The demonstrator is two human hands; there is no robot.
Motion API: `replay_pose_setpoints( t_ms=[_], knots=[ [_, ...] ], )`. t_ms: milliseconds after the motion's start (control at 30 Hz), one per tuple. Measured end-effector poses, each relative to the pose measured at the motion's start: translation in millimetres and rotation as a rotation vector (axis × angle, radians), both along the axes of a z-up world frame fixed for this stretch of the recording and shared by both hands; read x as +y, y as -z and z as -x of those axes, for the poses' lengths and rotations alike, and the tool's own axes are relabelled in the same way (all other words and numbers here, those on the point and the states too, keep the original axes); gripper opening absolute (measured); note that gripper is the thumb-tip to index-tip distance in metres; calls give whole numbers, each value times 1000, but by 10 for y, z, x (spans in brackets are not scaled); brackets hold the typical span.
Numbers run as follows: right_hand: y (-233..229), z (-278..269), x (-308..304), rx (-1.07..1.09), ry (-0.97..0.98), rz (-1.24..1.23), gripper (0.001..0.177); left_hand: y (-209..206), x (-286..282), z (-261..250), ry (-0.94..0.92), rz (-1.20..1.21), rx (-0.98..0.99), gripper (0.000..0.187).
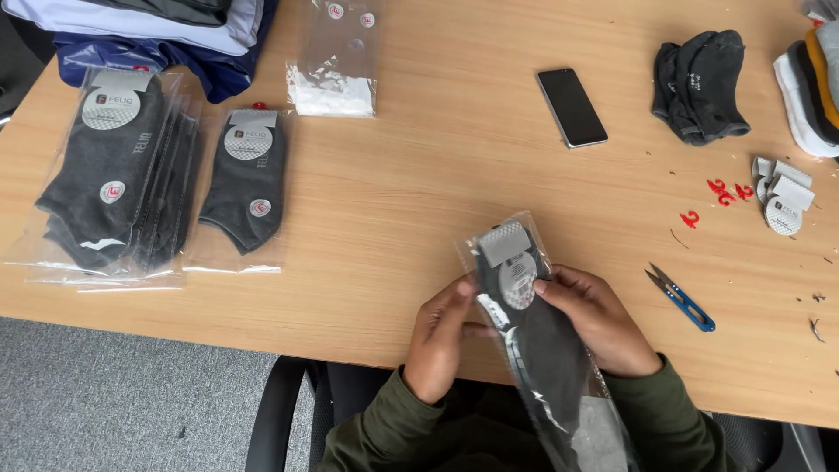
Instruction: Packaging socks by folding them, applying stickers, attaching cardboard headers, and placing them into plastic sleeves.
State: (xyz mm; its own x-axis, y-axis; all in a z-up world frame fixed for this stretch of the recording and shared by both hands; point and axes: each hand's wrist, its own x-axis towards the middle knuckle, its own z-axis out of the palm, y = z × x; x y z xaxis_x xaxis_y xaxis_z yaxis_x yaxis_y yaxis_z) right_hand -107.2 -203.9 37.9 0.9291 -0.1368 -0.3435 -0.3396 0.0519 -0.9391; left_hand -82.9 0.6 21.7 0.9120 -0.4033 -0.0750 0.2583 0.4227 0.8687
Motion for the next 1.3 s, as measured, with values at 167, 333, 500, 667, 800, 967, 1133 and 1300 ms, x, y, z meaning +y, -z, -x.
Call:
replay_pose_setpoints(
  t_ms=[167, 333, 500, 667, 800, 967, 1133, 1300],
  knots=[
    [665, 9, -395, 91, -329, -513, 24, 112, 49, -132, 12, -76, -306, 46],
    [1479, -11, -438, 426, -916, -1434, 27, 337, -42, -322, 297, 207, -261, 90],
    [1568, 39, -461, 263, -423, -379, 32, 278, -64, -296, 167, 353, -51, 39],
    [893, 152, -327, 49, -73, -133, 50, 113, 69, -589, 87, 21, -143, 17],
    [328, 209, -53, -140, -37, 36, 49, 172, 37, -724, 129, -83, -153, 20],
    [260, 112, 168, -75, 100, 215, 20, 387, -92, -798, 244, -126, -43, 16],
    [264, 80, 176, -68, 138, 181, 24, 316, -107, -793, 246, -246, -119, 18],
    [337, 115, 152, -125, 166, 181, 33, 286, -120, -673, 118, -256, -212, 22]
  ],
)
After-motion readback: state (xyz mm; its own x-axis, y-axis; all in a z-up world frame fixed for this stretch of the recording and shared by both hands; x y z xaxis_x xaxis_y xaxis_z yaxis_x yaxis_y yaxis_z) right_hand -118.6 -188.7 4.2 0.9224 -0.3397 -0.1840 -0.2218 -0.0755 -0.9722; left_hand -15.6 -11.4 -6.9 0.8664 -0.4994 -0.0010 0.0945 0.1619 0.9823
